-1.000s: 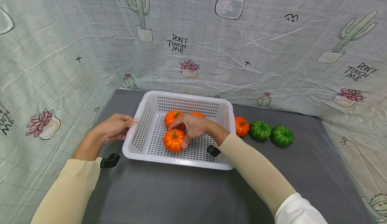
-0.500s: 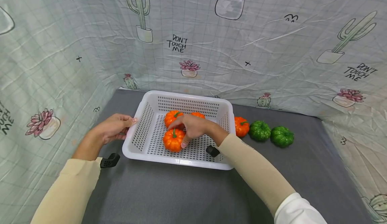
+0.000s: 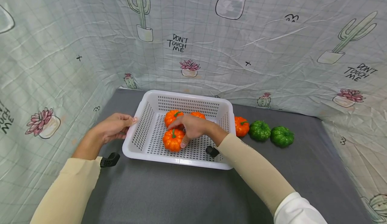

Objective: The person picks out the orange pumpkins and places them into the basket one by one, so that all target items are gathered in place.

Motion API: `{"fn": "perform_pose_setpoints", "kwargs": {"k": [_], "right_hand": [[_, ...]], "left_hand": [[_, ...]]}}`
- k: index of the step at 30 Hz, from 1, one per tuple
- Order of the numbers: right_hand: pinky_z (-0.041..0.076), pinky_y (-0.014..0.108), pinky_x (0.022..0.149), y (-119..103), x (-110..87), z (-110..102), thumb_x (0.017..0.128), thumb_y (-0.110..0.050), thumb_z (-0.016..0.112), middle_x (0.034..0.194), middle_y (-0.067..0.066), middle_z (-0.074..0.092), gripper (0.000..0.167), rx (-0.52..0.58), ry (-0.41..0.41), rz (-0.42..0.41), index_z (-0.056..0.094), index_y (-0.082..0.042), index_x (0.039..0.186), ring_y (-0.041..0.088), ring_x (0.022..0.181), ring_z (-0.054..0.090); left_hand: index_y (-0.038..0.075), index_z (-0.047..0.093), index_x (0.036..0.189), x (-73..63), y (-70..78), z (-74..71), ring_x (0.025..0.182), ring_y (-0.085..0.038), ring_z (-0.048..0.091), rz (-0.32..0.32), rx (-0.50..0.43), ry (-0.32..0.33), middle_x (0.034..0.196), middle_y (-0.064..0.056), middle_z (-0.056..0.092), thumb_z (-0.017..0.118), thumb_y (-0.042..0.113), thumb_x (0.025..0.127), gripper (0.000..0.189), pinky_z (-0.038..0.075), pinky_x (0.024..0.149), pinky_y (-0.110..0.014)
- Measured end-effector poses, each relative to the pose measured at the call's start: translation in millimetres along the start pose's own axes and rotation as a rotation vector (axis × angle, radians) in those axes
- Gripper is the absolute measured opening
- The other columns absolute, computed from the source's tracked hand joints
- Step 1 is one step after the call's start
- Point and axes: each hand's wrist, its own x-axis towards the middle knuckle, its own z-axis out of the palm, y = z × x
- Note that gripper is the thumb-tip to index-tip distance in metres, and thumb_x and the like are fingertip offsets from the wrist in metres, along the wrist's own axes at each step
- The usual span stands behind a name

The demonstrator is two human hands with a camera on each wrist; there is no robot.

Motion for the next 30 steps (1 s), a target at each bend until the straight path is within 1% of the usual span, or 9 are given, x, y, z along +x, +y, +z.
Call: {"fn": "perform_pose_setpoints", "kwargs": {"k": [14,21,30], "right_hand": [[0.039,0.044,0.121,-1.4,-0.5,1.1,0.076,-0.013,0.094,0.152,0.001,0.057,0.075,-0.03,-0.002,-0.009,0.063,-0.023,0.144,0.022,0.137,0.05],[0.041,0.043,0.119,-0.9,-1.3,3.4,0.08,-0.01,0.091,0.151,-0.001,0.056,0.072,0.009,-0.024,0.007,0.062,-0.024,0.145,0.021,0.134,0.05],[0.04,0.044,0.121,0.0,-1.1,5.0,0.081,-0.009,0.089,0.155,0.002,0.053,0.074,0.035,-0.051,-0.005,0.059,-0.021,0.147,0.023,0.137,0.05]], "left_hand": [[-0.007,0.06,0.124,-1.1,1.5,0.2,0.088,-0.017,0.071,0.002,0.011,0.01,0.095,0.001,0.073,0.056,0.03,0.109,0.039,0.062,0.078,-0.039],[-0.007,0.06,0.126,-0.8,0.2,0.2,0.09,-0.017,0.072,0.0,0.02,0.007,0.098,0.0,0.074,0.056,0.031,0.109,0.042,0.062,0.079,-0.04],[-0.008,0.058,0.129,-0.9,-0.5,1.2,0.09,-0.018,0.072,0.001,0.028,0.012,0.098,-0.001,0.074,0.056,0.031,0.109,0.044,0.062,0.08,-0.04]]}}
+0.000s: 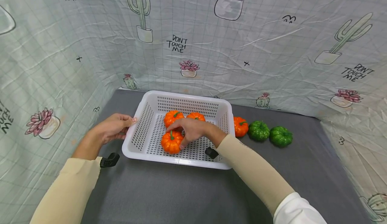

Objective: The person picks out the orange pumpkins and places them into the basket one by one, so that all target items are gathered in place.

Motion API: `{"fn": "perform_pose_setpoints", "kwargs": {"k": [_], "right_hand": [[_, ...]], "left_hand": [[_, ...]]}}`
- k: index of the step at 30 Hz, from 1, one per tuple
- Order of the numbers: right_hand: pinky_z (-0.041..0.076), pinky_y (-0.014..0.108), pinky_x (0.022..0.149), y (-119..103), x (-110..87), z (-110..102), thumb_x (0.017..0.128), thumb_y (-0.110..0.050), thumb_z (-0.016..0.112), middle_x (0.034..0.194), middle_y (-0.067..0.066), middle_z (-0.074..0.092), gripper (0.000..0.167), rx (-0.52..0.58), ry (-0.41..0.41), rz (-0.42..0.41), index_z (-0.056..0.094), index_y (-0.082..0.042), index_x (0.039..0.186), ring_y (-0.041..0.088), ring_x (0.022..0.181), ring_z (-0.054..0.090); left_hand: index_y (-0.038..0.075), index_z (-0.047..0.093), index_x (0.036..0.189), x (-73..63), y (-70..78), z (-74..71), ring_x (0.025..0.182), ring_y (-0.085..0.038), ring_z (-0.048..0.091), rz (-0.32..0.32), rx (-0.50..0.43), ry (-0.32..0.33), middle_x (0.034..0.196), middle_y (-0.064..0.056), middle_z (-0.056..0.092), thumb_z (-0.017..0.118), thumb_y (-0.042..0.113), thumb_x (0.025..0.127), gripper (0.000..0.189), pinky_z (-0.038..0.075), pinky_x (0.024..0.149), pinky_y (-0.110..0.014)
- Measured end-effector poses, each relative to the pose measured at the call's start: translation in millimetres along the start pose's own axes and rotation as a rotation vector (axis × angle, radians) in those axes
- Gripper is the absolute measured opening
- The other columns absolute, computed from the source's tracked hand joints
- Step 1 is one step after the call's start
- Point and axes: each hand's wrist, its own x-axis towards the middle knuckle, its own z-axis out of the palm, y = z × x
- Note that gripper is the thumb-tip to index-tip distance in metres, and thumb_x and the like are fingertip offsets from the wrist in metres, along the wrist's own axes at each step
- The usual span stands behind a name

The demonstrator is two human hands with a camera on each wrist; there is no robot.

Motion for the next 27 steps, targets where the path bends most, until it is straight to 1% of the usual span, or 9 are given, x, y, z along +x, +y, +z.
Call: {"fn": "perform_pose_setpoints", "kwargs": {"k": [7,13,16,20,22,25,27], "right_hand": [[0.046,0.043,0.116,-1,-0.8,0,0.081,-0.003,0.086,0.149,0.002,0.058,0.069,0.045,-0.013,-0.008,0.061,-0.017,0.144,0.028,0.134,0.056],[0.049,0.04,0.112,1,-3.5,-1,0.083,-0.002,0.085,0.143,0.0,0.063,0.064,0.046,-0.001,-0.013,0.064,-0.018,0.141,0.024,0.126,0.059],[0.05,0.04,0.11,2,-7.3,-4,0.084,-0.001,0.083,0.142,0.002,0.065,0.061,0.065,0.006,-0.017,0.065,-0.017,0.14,0.025,0.125,0.061],[0.053,0.042,0.107,2,-13.7,-10,0.084,-0.001,0.083,0.141,0.006,0.066,0.058,0.099,0.027,-0.017,0.066,-0.012,0.139,0.029,0.123,0.065],[0.053,0.043,0.106,2,-17.9,-14,0.084,-0.002,0.084,0.141,0.008,0.066,0.056,0.097,0.044,-0.019,0.067,-0.01,0.138,0.03,0.121,0.066],[0.056,0.041,0.103,3,-25.0,-20,0.085,-0.004,0.084,0.14,0.01,0.067,0.055,0.11,0.07,-0.023,0.067,-0.008,0.137,0.033,0.12,0.067],[0.057,0.038,0.101,3,-30.0,-23,0.084,-0.003,0.084,0.141,0.013,0.067,0.055,0.14,0.08,-0.023,0.067,-0.006,0.137,0.036,0.122,0.067]], "left_hand": [[-0.008,0.058,0.128,-0.8,0.0,0.8,0.09,-0.018,0.072,-0.001,0.002,0.005,0.097,-0.001,0.073,0.056,0.031,0.109,0.043,0.062,0.079,-0.04],[-0.007,0.06,0.125,-1.0,0.2,1.3,0.089,-0.016,0.071,0.002,-0.001,0.004,0.096,0.0,0.073,0.055,0.03,0.109,0.041,0.061,0.078,-0.039],[-0.007,0.06,0.126,-1.1,1.3,2.0,0.089,-0.016,0.072,0.0,0.006,0.002,0.097,0.0,0.074,0.055,0.031,0.109,0.042,0.061,0.079,-0.039],[-0.007,0.059,0.129,-1.8,2.0,2.4,0.09,-0.016,0.072,-0.006,0.014,0.002,0.098,0.0,0.074,0.055,0.031,0.109,0.044,0.061,0.079,-0.039],[-0.007,0.058,0.13,-2.0,2.2,2.5,0.091,-0.016,0.072,-0.009,0.015,0.0,0.099,0.0,0.074,0.055,0.032,0.109,0.044,0.061,0.08,-0.039],[-0.007,0.058,0.13,-1.9,2.6,2.6,0.092,-0.016,0.072,-0.012,0.014,-0.005,0.101,0.0,0.074,0.054,0.032,0.11,0.045,0.061,0.08,-0.04],[-0.007,0.058,0.13,-1.6,2.5,2.5,0.092,-0.017,0.072,-0.012,0.017,-0.006,0.101,-0.001,0.074,0.054,0.033,0.11,0.045,0.061,0.08,-0.04]]}}
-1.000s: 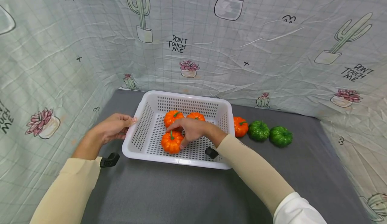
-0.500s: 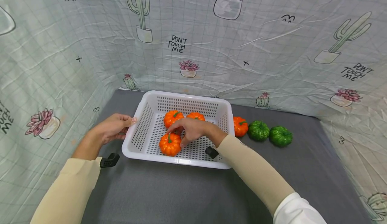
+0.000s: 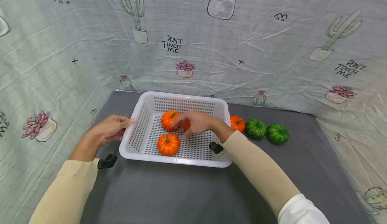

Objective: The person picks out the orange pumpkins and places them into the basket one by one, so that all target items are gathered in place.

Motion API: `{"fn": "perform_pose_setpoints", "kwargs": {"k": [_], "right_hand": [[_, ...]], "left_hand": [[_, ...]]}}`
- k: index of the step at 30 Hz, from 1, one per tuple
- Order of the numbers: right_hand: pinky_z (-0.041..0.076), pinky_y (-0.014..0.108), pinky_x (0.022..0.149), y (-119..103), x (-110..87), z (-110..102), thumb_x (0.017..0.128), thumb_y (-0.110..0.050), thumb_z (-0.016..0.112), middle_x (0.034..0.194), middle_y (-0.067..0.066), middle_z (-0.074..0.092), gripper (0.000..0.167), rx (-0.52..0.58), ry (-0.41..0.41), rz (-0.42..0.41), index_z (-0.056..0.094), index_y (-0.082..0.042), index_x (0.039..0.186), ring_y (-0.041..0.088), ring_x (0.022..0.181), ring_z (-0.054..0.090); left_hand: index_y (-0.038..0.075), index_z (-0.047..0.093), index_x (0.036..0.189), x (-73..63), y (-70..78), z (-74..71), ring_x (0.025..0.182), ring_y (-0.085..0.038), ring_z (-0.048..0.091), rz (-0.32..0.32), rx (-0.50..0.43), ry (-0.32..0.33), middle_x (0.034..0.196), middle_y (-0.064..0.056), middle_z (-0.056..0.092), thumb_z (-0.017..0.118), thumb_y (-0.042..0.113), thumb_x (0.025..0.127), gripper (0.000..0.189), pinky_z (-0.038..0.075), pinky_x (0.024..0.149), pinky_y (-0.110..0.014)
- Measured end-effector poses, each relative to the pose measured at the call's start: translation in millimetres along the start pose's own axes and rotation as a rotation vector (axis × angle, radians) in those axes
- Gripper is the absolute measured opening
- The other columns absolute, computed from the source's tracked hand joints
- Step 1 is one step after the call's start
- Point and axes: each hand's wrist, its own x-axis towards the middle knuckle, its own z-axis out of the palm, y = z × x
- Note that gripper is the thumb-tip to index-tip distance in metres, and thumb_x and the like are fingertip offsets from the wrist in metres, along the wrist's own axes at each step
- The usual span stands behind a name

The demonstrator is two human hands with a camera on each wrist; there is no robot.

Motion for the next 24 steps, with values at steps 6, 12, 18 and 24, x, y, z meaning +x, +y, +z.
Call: {"fn": "perform_pose_setpoints", "kwargs": {"k": [6,12,18,24], "right_hand": [[0.058,0.034,0.099,1,-14.9,-12,0.085,-0.001,0.082,0.143,0.019,0.064,0.055,0.079,0.011,-0.028,0.065,-0.002,0.137,0.04,0.127,0.065],[0.059,0.036,0.097,0,-32.8,-22,0.086,0.001,0.079,0.141,0.023,0.064,0.052,0.137,0.053,-0.035,0.064,0.001,0.136,0.039,0.125,0.067],[0.059,0.038,0.097,5,-49.7,-29,0.087,0.001,0.078,0.14,0.023,0.064,0.053,0.178,0.09,-0.036,0.063,0.002,0.137,0.037,0.125,0.066],[0.058,0.039,0.1,13,-66.5,-36,0.089,0.001,0.078,0.137,0.026,0.065,0.047,0.188,0.133,-0.065,0.065,0.003,0.134,0.039,0.124,0.065]], "left_hand": [[-0.004,0.06,0.126,2.1,-2.7,-1.9,0.092,-0.016,0.071,-0.002,0.002,-0.004,0.101,-0.001,0.073,0.053,0.034,0.11,0.042,0.061,0.08,-0.039],[-0.003,0.061,0.124,2.7,-2.9,-1.5,0.092,-0.016,0.071,-0.003,-0.005,-0.005,0.101,0.0,0.073,0.054,0.034,0.109,0.041,0.061,0.08,-0.039],[-0.002,0.062,0.124,2.8,-3.3,-1.6,0.092,-0.016,0.071,-0.01,-0.015,-0.01,0.1,0.001,0.074,0.054,0.035,0.109,0.04,0.061,0.08,-0.039],[-0.001,0.063,0.123,4.8,-4.9,-2.5,0.092,-0.015,0.072,-0.007,-0.024,-0.016,0.1,0.002,0.074,0.054,0.034,0.109,0.039,0.061,0.08,-0.039]]}}
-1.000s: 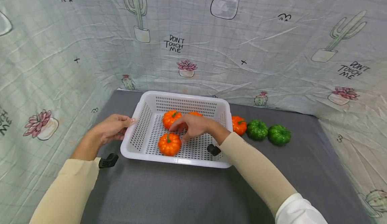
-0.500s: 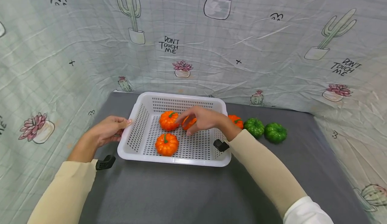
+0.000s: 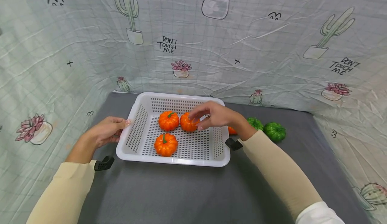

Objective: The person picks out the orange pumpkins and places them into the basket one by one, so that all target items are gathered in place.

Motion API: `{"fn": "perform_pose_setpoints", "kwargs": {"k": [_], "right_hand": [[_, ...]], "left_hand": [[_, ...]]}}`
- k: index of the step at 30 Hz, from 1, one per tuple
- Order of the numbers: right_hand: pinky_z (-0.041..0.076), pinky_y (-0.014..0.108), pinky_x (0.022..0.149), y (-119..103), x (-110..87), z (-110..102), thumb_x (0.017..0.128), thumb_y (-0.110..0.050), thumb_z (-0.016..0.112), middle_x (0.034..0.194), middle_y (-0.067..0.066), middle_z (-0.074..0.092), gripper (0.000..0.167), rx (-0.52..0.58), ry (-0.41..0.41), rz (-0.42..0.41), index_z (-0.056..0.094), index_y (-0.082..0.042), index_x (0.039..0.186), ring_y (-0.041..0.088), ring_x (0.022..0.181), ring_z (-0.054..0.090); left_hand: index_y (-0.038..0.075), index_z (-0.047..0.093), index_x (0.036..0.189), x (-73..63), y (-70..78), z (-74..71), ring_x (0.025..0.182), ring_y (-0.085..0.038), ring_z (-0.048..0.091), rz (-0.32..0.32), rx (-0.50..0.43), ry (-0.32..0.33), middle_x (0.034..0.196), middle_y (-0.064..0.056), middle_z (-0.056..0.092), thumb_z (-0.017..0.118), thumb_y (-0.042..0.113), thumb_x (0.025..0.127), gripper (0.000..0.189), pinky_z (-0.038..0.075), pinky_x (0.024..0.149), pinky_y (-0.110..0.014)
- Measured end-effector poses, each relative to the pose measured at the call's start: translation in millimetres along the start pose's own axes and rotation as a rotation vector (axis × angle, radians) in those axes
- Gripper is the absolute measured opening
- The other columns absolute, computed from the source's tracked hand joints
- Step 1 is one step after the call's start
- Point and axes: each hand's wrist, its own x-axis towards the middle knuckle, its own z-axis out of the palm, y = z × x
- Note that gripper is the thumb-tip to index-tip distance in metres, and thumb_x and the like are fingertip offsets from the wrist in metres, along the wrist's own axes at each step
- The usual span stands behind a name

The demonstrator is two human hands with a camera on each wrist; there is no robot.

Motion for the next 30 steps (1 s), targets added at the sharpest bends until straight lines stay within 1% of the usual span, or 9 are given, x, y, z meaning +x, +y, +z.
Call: {"fn": "perform_pose_setpoints", "kwargs": {"k": [3,8,15,22,26,30], "right_hand": [[0.058,0.04,0.1,3,-8.1,-5,0.09,0.003,0.076,0.137,0.03,0.063,0.045,0.019,0.009,-0.015,0.064,0.005,0.133,0.045,0.124,0.063],[0.059,0.038,0.099,9,-20.4,-12,0.09,0.003,0.075,0.136,0.028,0.063,0.044,0.04,0.052,0.02,0.065,0.004,0.133,0.043,0.122,0.064],[0.059,0.038,0.098,19,-35.1,-21,0.09,0.003,0.076,0.13,0.021,0.068,0.039,0.051,0.103,0.031,0.069,0.002,0.128,0.046,0.122,0.064],[0.06,0.034,0.093,29,-50.1,-29,0.09,0.001,0.076,0.126,0.018,0.07,0.036,0.049,0.155,0.059,0.071,0.0,0.125,0.043,0.117,0.066],[0.06,0.031,0.092,35,-58.6,-33,0.09,0.002,0.075,0.127,0.024,0.068,0.036,0.066,0.179,0.075,0.07,0.003,0.126,0.039,0.116,0.067],[0.059,0.031,0.092,41,-65.2,-38,0.09,0.001,0.076,0.127,0.031,0.066,0.039,0.061,0.193,0.063,0.067,0.007,0.127,0.036,0.114,0.068]], "left_hand": [[0.0,0.064,0.122,0.3,-0.2,-0.4,0.092,-0.015,0.072,0.0,-0.001,-0.002,0.1,0.002,0.074,0.054,0.034,0.11,0.037,0.061,0.079,-0.039],[0.0,0.064,0.122,0.6,0.2,-0.6,0.092,-0.015,0.071,0.001,0.004,0.002,0.1,0.002,0.073,0.054,0.034,0.11,0.037,0.061,0.08,-0.039],[0.0,0.064,0.124,0.1,-0.3,-0.7,0.093,-0.015,0.072,0.001,0.009,0.003,0.101,0.002,0.074,0.055,0.036,0.109,0.04,0.061,0.081,-0.04],[0.0,0.064,0.125,-2.0,1.2,-0.4,0.093,-0.016,0.072,-0.002,0.008,0.003,0.101,0.002,0.074,0.055,0.037,0.109,0.041,0.062,0.081,-0.04],[-0.002,0.062,0.127,-2.6,1.9,0.3,0.094,-0.016,0.072,-0.001,0.004,0.0,0.102,0.001,0.074,0.056,0.037,0.108,0.044,0.062,0.082,-0.04],[-0.004,0.059,0.131,-3.6,2.4,0.6,0.094,-0.017,0.073,-0.004,0.01,0.006,0.103,0.001,0.074,0.056,0.037,0.108,0.047,0.062,0.082,-0.041]]}}
